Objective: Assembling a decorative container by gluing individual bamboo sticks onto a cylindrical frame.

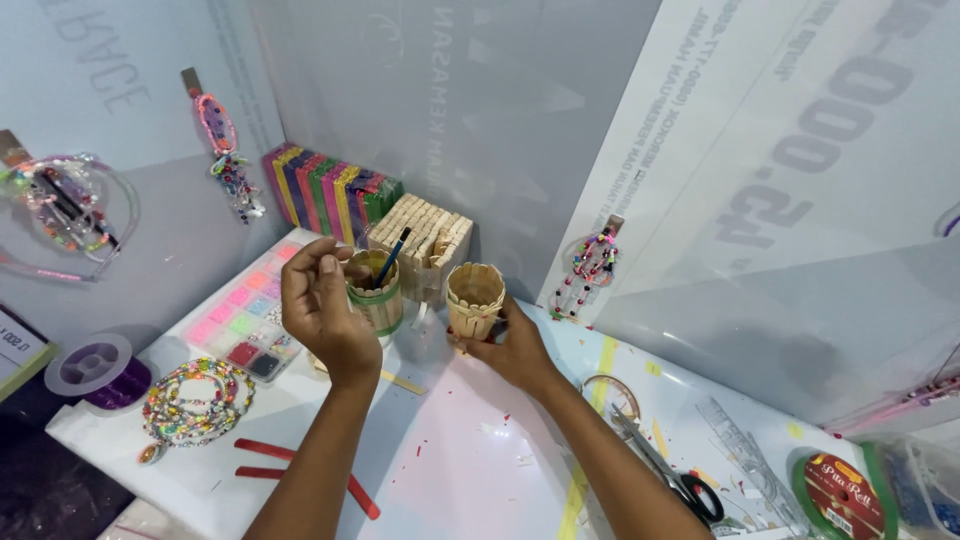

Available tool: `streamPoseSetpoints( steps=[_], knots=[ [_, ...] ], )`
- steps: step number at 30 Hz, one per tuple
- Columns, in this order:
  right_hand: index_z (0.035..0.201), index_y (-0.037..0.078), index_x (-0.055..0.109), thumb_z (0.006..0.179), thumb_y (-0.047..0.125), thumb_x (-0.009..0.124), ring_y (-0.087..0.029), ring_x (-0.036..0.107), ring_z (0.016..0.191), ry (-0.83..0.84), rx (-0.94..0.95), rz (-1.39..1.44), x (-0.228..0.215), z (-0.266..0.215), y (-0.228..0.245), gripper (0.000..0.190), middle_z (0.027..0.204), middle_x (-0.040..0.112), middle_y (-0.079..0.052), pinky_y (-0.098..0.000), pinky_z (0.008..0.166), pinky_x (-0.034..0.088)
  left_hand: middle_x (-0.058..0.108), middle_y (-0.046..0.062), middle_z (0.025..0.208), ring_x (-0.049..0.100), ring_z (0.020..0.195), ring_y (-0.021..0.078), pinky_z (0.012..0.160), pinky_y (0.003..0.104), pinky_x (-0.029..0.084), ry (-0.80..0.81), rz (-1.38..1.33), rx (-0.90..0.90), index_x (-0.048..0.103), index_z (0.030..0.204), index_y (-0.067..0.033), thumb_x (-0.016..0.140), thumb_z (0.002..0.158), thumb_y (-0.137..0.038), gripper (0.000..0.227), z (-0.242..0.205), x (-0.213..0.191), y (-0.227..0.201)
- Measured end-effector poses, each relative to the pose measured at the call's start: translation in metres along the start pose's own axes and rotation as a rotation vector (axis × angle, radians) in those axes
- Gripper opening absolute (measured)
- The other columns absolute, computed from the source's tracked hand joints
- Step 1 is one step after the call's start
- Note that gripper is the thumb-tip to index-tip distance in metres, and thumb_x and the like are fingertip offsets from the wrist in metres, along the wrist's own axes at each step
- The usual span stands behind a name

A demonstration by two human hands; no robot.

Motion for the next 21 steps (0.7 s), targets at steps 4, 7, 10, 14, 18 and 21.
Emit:
streamPoseSetpoints(
  steps=[4,7,10,14,18,21],
  knots=[
    [0.126,0.007,0.064,0.062,0.017,0.098,-0.036,0.067,0.121,0.021,-0.009,0.005,0.017,-0.005,-0.009,0.073,0.116,0.074,-0.019,-0.0481,0.105,0.051,0.066,0.014,0.097,0.064,0.075,0.0159,0.073,0.029,0.056,-0.010,0.004,-0.002,0.061,0.118,0.0001,0.050,0.108,-0.012,0.019,0.001,-0.001,0.001],
    [0.122,0.008,0.065,0.062,0.017,0.099,-0.032,0.069,0.118,0.033,-0.023,0.027,0.029,-0.010,-0.006,0.070,0.113,0.075,-0.016,-0.0456,0.103,0.052,0.066,0.014,0.097,0.063,0.075,0.0161,0.073,0.029,0.056,-0.016,0.009,-0.004,0.061,0.118,-0.0003,0.049,0.108,-0.013,0.019,0.002,-0.002,0.003],
    [0.122,0.006,0.065,0.062,0.016,0.098,-0.036,0.068,0.120,0.071,-0.026,0.040,0.034,-0.017,0.006,0.069,0.114,0.076,-0.018,-0.0473,0.104,0.052,0.066,0.014,0.096,0.063,0.074,0.0161,0.072,0.029,0.056,-0.032,0.002,-0.010,0.061,0.116,-0.0004,0.048,0.108,-0.013,0.019,0.004,-0.001,0.003],
    [0.131,0.005,0.061,0.066,0.013,0.096,-0.037,0.065,0.123,0.151,-0.062,0.004,0.026,-0.015,0.000,0.074,0.119,0.073,-0.020,-0.0504,0.107,0.048,0.064,0.015,0.097,0.061,0.076,0.0165,0.073,0.029,0.055,-0.068,-0.034,-0.008,0.060,0.117,0.0005,0.048,0.109,-0.012,0.020,0.008,-0.005,0.004],
    [0.147,0.012,0.052,0.064,0.010,0.096,-0.032,0.059,0.131,0.221,-0.139,-0.097,-0.003,-0.016,-0.013,0.095,0.132,0.066,-0.013,-0.0468,0.114,0.042,0.064,0.016,0.097,0.062,0.076,0.0173,0.073,0.030,0.056,-0.063,-0.037,-0.016,0.061,0.117,0.0004,0.048,0.109,-0.012,0.019,0.008,-0.006,0.008],
    [0.142,0.012,0.060,0.074,0.007,0.086,-0.036,0.061,0.127,0.240,-0.155,-0.218,-0.051,-0.024,-0.021,0.073,0.124,0.071,-0.015,-0.0495,0.110,0.044,0.064,0.014,0.095,0.062,0.074,0.0164,0.071,0.025,0.054,-0.060,-0.063,-0.029,0.060,0.116,0.0003,0.049,0.108,-0.011,0.018,0.008,-0.007,0.018]
  ],
)
Point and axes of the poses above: each hand's wrist, its own z-axis towards the middle knuckle, its own x-axis out of the palm, y = z × x, the point moved 2 cm from there along z, towards the middle knuckle
